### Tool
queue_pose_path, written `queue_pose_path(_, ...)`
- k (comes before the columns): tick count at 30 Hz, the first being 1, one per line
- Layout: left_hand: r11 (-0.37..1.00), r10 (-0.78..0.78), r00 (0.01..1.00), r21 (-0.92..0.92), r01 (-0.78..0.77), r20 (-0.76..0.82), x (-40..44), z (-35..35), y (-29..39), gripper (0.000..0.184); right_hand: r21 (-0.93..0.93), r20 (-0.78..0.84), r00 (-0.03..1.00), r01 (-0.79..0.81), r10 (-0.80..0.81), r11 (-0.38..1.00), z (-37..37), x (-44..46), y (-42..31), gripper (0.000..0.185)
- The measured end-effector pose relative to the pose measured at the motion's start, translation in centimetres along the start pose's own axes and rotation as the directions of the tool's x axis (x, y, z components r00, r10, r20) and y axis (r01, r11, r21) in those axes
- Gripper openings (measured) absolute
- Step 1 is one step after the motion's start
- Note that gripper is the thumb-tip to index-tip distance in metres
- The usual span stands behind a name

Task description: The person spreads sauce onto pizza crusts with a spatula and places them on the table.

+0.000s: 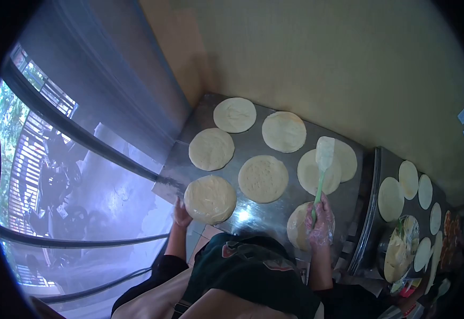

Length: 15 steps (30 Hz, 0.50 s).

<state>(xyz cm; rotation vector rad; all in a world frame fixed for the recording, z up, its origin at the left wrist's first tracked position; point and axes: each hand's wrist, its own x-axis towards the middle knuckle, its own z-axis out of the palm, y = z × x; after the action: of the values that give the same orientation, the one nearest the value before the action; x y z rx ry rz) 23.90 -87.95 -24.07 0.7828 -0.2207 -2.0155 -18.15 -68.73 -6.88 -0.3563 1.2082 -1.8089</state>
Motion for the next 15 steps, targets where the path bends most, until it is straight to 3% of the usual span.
queue_pose_path(1,0.995,-0.097,0.982,-0.014,0.096,-0.159,-0.8,-0.3,1.5,0.065,-0.003,-0.005,1.0,-0.005,0.005,1.0,0.2,0.1,0.0,0.045)
queue_pose_path(2,0.995,-0.103,0.981,-0.014,0.102,-0.164,0.0,-1.9,3.3,0.065,-0.037,-0.048,0.999,-0.026,0.024,0.999,0.7,0.3,0.0,0.045)
queue_pose_path(4,0.867,-0.177,0.975,0.448,0.22,-0.136,2.3,-5.1,5.3,0.064,-0.074,-0.096,0.995,-0.048,0.041,0.996,1.0,0.3,0.1,0.045)
queue_pose_path(5,0.866,-0.183,0.974,0.447,0.225,-0.136,2.6,-3.9,5.7,0.064,-0.086,-0.09,0.995,-0.04,0.032,0.996,0.9,0.4,0.4,0.045)
queue_pose_path(7,0.593,0.243,0.894,0.787,0.171,-0.378,3.7,0.6,7.0,0.069,-0.099,-0.085,0.996,-0.03,0.022,0.995,1.1,0.3,0.5,0.045)
queue_pose_path(8,0.591,0.24,0.896,0.788,0.171,-0.375,5.2,1.4,7.7,0.069,-0.091,-0.093,0.995,-0.04,0.032,0.995,1.5,0.3,0.5,0.043)
queue_pose_path(10,0.687,0.337,0.895,0.726,-0.021,-0.292,8.9,1.3,8.6,0.063,-0.077,-0.118,0.992,-0.044,0.035,0.996,2.1,0.2,1.1,0.042)
queue_pose_path(11,0.683,0.318,0.907,0.731,-0.018,-0.275,11.4,-1.1,9.2,0.063,-0.087,-0.123,0.991,-0.071,0.06,0.994,1.9,0.3,1.8,0.041)
queue_pose_path(13,0.861,0.102,0.992,0.506,-0.048,-0.08,18.9,-4.1,10.9,0.052,-0.13,-0.181,0.981,-0.09,0.065,0.987,0.0,0.6,4.1,0.041)
queue_pose_path(14,0.867,-0.195,0.979,0.477,0.148,0.052,22.9,-5.9,13.0,0.044,-0.159,-0.239,0.97,-0.087,0.047,0.983,-0.8,0.5,5.5,0.041)
queue_pose_path(15,0.815,-0.108,0.98,0.579,-0.01,0.168,21.8,-1.6,11.7,0.045,-0.007,-0.206,0.975,-0.092,0.089,0.996,0.8,0.0,4.1,0.043)
